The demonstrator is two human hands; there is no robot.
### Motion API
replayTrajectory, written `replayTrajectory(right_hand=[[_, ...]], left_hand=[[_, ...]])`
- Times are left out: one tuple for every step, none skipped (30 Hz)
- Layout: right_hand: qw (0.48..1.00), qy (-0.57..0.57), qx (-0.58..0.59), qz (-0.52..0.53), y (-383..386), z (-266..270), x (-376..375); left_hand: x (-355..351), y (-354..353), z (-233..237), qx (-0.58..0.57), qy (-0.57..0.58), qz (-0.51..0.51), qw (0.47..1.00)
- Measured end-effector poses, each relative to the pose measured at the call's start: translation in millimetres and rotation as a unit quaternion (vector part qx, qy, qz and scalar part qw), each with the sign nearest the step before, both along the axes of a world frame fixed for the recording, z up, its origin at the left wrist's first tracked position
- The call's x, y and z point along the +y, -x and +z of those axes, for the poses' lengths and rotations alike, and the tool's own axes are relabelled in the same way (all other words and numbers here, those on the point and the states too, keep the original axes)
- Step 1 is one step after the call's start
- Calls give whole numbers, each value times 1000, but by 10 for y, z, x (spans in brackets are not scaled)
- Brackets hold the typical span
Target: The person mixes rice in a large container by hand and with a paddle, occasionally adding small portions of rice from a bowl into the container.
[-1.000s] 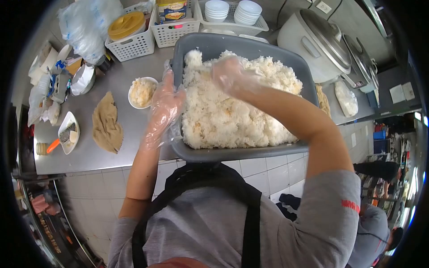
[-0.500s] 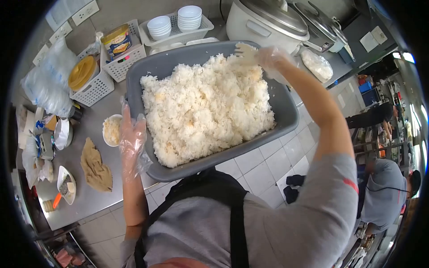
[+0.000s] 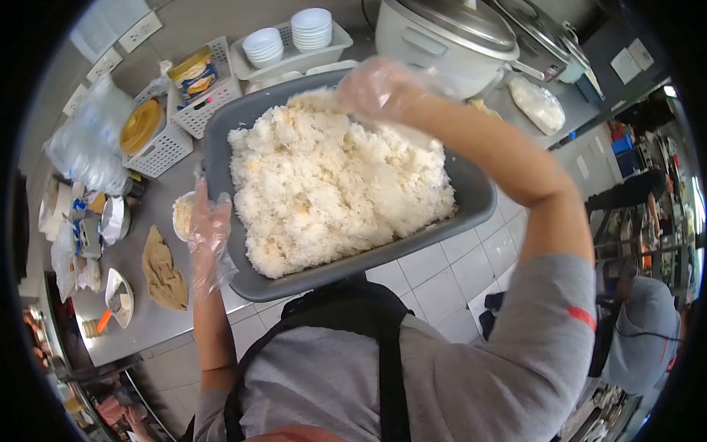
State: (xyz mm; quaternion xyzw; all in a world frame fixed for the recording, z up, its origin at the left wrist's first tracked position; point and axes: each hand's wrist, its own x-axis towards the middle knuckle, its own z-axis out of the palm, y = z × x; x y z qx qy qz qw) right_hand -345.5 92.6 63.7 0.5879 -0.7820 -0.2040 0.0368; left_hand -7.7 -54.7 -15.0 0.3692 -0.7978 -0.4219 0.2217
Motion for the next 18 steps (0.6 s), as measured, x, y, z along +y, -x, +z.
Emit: replayTrajectory(right_hand=[[999, -11, 12, -31, 32, 187, 149], [997, -27, 29, -65, 134, 338, 298], [992, -56, 49, -98, 254, 415, 448], [985, -90, 67, -129, 347, 454, 583], [977, -122, 78, -157, 414, 430, 696], [970, -144, 81, -177, 470, 333, 764], [969, -147, 73, -184, 527, 154, 810], [974, -135, 63, -168, 614, -124, 856], [979, -122, 52, -151, 631, -301, 855], [975, -122, 5, -188, 474, -164, 745], [966, -119, -40, -227, 313, -24, 633], [971, -200, 8, -130, 378, -79, 614], [959, -275, 60, -31, 443, -129, 594], [973, -223, 42, -36, 516, -270, 597], [984, -170, 23, -41, 598, -491, 619], [992, -117, 5, -45, 555, -503, 580], [995, -75, -27, -63, 524, -480, 592], [994, -34, -63, -81, 257, -341, 592]], left_hand=[[37, 10, 16, 8, -6, 7, 1000], [58, 23, 39, 17, -11, 15, 1000], [66, 35, 55, 28, -14, 26, 999], [65, 32, 59, 37, -57, 26, 997], [35, 36, -5, 56, -47, 22, 997], [-9, 35, -127, 75, -36, 19, 996], [-40, 30, -196, 95, -26, 18, 995], [-22, 31, -148, 83, -31, 24, 996], [21, 45, -55, 70, -36, 31, 996], [44, 57, -11, 60, -43, 40, 997], [39, 47, -48, 52, -33, 39, 997], [8, 32, -100, 43, -20, 36, 998], [-27, 28, -134, 37, -5, 34, 999], [-38, 32, -148, 38, -5, 35, 999], [-35, 34, -157, 38, -6, 35, 999], [-37, 39, -165, 39, -7, 36, 999], [-50, 47, -173, 35, 10, 33, 999], [-63, 42, -188, 29, 25, 29, 999]])
